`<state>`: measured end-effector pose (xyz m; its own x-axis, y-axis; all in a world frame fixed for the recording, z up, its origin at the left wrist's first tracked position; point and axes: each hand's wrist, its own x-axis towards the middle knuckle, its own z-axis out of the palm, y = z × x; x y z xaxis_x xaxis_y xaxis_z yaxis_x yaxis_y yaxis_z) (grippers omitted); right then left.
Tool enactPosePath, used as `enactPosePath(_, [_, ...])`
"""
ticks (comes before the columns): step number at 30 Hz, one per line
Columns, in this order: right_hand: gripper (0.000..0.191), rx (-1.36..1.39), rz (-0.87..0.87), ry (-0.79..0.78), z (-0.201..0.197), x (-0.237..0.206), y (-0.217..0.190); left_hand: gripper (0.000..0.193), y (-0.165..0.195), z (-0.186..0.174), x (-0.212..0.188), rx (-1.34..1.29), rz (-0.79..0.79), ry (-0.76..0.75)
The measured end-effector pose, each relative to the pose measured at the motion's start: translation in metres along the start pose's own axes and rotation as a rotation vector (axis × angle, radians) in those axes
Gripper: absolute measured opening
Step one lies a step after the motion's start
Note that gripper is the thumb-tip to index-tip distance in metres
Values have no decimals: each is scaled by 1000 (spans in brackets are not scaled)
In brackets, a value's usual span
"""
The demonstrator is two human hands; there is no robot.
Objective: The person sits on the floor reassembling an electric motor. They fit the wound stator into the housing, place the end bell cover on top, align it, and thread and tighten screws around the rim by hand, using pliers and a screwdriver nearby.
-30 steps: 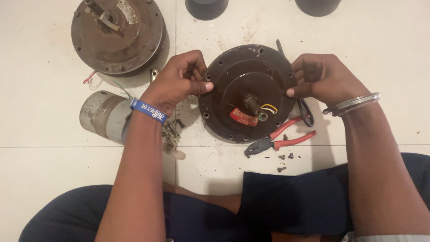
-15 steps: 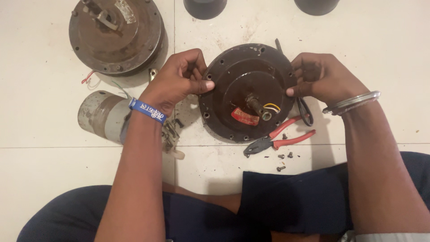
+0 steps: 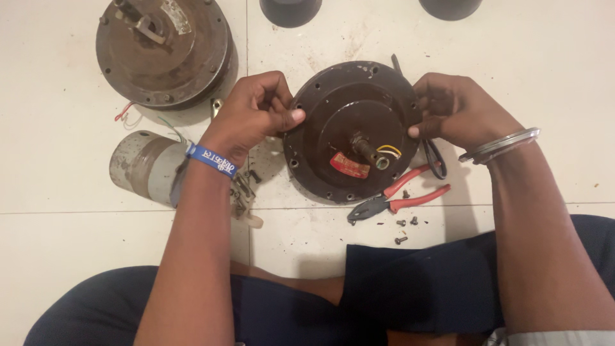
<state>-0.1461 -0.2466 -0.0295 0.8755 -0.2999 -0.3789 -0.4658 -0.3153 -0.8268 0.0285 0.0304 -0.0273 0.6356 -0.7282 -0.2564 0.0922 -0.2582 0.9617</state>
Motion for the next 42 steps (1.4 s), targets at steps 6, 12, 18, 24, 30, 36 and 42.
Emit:
enactPosePath(6, [35, -53, -24, -6, 1, -1, -1, 25, 2, 2, 0, 3, -27, 37])
enactPosePath(12, [30, -35, -24, -26, -1, -2, -2, 27, -2, 4, 2, 17, 1, 43])
enactPosePath(18, [15, 77, 84, 42, -1, -4, -11, 24, -5, -1, 0, 129, 37, -13])
enactPosePath(24, [19, 54, 111, 123, 6, -7, -20, 27, -6, 1, -1, 129, 123, -24])
enactPosePath(30, [8, 114, 75, 61, 4, -5, -15, 25, -6, -3, -1, 163, 132, 16])
enactPosePath(36, [14, 54, -67, 49, 1, -2, -3, 22, -8, -3, 2, 113, 180, 49])
enactPosePath(42, [18, 16, -104, -1, -4, -3, -1, 24, -8, 0, 2, 150, 170, 111])
